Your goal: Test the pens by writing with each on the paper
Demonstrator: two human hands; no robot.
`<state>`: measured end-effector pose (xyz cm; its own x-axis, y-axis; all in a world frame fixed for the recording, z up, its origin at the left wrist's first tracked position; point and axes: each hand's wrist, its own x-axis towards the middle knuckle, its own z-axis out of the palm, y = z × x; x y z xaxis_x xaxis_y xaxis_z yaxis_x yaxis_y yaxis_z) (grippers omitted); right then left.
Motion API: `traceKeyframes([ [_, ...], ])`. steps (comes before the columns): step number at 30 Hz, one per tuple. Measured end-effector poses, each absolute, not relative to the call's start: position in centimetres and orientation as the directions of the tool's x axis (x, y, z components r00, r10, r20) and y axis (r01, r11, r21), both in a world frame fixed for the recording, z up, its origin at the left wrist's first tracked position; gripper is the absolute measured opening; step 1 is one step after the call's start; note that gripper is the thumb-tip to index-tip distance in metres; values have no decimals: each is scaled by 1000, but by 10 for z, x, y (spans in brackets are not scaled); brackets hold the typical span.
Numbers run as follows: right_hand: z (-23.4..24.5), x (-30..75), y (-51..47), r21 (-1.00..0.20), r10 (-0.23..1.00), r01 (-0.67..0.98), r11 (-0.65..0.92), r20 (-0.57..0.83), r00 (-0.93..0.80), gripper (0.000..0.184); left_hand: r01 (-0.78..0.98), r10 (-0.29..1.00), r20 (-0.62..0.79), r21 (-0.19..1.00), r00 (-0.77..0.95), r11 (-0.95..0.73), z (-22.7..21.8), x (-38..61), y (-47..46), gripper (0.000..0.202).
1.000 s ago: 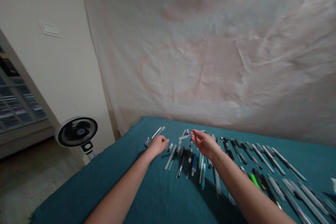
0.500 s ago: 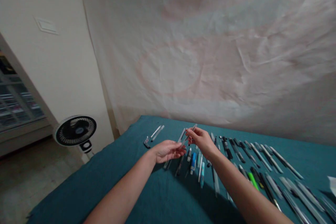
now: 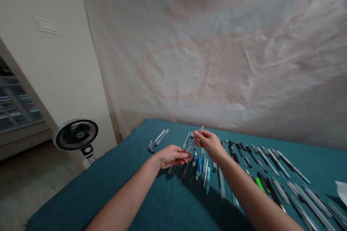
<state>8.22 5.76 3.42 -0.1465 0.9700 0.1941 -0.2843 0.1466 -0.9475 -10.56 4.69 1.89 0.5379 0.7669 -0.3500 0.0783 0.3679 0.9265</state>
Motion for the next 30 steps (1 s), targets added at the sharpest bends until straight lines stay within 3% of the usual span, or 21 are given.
traceKeyframes([
  [16, 34, 90, 65, -943, 978, -302, 140, 179, -104, 33, 269, 748, -351, 934, 564, 236, 33, -110, 40, 37],
  [24, 43, 116, 75, -875, 971, -444, 191, 103, 213, 29, 427, 784, -406, 882, 471, 200, 49, -143, 50, 37],
  [26, 41, 112, 73, -896, 986, -422, 136, 82, 143, 28, 424, 834, -360, 889, 419, 171, 51, -144, 52, 36],
  [30, 34, 90, 61, -961, 982, -275, 32, 81, -169, 30, 410, 872, -303, 902, 384, 133, 53, -130, 47, 38],
])
